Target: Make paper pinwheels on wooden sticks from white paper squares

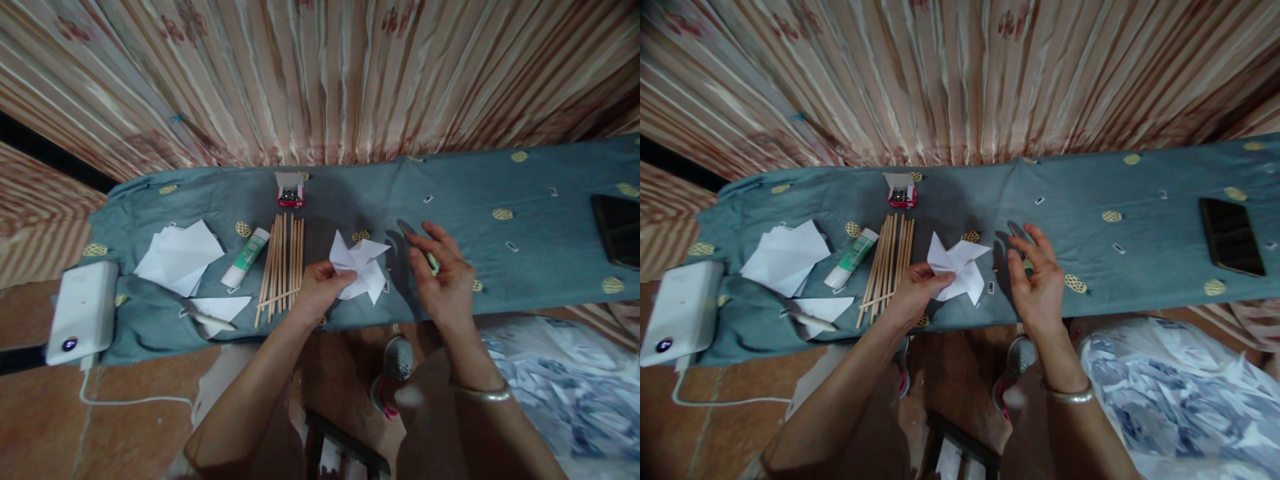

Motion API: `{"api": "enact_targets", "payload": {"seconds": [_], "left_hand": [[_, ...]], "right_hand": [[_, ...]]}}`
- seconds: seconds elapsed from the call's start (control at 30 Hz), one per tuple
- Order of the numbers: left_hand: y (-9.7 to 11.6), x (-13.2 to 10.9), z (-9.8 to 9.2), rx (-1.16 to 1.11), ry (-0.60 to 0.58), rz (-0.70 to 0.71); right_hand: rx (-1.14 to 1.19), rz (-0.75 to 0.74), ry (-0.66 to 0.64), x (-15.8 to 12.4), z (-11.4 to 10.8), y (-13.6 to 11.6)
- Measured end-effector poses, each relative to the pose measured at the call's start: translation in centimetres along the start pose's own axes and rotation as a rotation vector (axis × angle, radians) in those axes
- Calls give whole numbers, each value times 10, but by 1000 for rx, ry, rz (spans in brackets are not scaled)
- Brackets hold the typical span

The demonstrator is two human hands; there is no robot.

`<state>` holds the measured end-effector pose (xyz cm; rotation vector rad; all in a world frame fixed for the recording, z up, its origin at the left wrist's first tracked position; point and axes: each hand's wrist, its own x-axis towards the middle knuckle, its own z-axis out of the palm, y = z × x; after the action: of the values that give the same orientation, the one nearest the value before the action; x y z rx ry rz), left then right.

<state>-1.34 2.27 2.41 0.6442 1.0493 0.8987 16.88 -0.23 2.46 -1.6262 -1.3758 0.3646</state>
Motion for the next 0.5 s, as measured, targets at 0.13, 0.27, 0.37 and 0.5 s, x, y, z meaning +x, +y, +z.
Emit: {"api": "enact_targets", "payload": {"seconds": [0.13, 0.27, 0.37, 0.5], "left_hand": [[-5, 1, 1, 123, 13, 62], [-11, 0, 0, 293, -9, 192], [-13, -1, -2, 417, -12, 271], [-12, -2, -2, 471, -42, 291]], "right_hand": [[223, 110, -26, -1, 1, -16], [382, 211, -136, -3, 8, -18], [433, 247, -160, -4, 12, -16], [459, 295, -197, -5, 14, -17]]}}
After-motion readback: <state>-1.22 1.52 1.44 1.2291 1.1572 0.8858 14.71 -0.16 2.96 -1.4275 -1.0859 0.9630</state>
